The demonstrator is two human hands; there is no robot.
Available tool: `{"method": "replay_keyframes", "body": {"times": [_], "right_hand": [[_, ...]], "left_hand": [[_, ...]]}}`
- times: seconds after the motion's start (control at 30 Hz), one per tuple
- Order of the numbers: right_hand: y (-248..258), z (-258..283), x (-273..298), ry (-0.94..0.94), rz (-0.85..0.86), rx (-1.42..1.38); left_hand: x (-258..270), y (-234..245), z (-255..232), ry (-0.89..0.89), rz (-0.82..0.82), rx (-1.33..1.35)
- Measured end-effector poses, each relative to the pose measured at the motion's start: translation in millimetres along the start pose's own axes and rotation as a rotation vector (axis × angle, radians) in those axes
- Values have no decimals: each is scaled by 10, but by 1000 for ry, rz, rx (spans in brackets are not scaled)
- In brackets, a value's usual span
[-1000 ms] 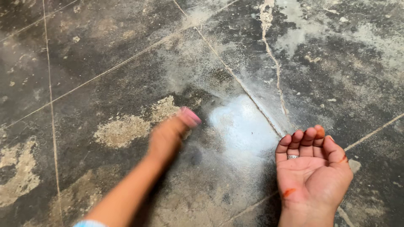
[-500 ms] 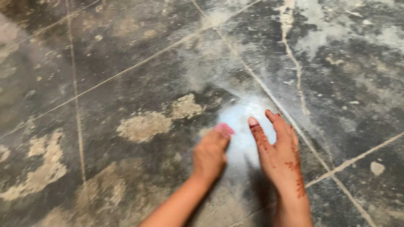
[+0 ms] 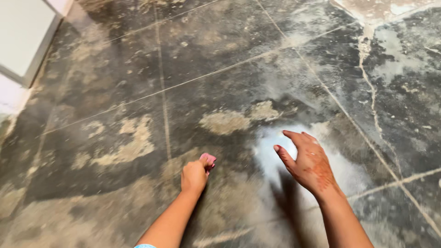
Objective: The person is cleaning a tiled floor using a pink cloth. They wipe the floor in circular and back-and-forth motions, focusing on removing dust and debris from the surface.
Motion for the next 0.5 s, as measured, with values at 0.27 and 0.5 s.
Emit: {"method": "replay_keyframes", "body": {"times": [0.27,0.5], "right_hand": [[-72,1606,593,259,-20,-189],[-307,2433,843,-61,226,-624]], "left_hand": [[345,653,532,193,204,463],[1077,1615,37,83,279,1617]]}}
Point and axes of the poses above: each hand's wrist, its own x-axis away from the middle knuckle, its own y-axis out of the back of the hand, z = x × y, the point moved 10 cm from there along -x, towards the middle knuckle
